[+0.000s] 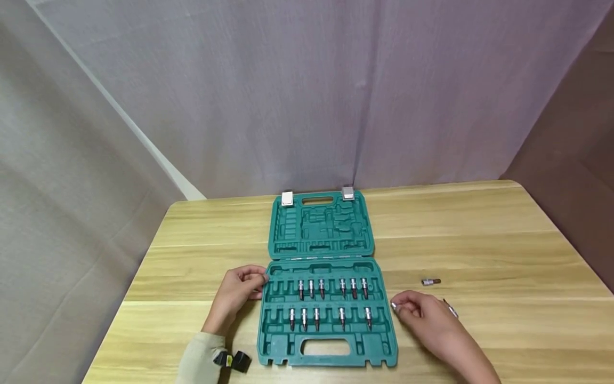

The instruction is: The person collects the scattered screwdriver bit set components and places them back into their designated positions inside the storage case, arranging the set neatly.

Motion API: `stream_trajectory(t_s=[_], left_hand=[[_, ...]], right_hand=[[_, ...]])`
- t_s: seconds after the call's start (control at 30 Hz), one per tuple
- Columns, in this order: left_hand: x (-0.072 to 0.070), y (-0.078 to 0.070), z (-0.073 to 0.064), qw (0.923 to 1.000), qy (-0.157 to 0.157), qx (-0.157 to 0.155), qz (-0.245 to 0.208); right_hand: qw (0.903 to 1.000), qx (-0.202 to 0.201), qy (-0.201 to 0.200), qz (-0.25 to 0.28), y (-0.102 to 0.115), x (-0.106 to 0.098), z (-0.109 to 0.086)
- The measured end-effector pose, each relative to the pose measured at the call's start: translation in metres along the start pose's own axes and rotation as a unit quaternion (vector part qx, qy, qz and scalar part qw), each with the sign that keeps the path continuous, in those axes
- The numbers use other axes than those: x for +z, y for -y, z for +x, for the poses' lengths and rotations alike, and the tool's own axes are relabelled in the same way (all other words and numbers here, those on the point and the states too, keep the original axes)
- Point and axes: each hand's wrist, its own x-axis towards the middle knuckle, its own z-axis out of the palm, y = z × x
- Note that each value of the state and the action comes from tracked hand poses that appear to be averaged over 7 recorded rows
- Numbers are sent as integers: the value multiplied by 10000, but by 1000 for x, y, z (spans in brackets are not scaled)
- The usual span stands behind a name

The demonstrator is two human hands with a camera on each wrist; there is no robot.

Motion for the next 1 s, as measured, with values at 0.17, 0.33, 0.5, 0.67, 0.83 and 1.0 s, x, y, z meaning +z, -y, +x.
stream_trajectory(t_s=[0.17,0.33,0.5,0.67,0.83,1.0], left_hand=[[-1,1,-2,10000,51,-9,-46],[-4,3,-3,10000,-53,18,-12],[-2,0,-3,9999,26,-38,-97],[-2,1,-1,9999,48,-73,-76],[-2,1,0,9999,35,-65,-85],[-1,2,0,9999,50,-115,-75]], right_hand=[[9995,-161,-101,253,7,0,-2],[9959,-502,3,752,16,1,2],[9935,-642,148,926,24,-2,8],[9931,-783,251,833,32,-1,17],[9925,-806,305,864,40,4,28],[9913,-787,495,931,48,7,37]])
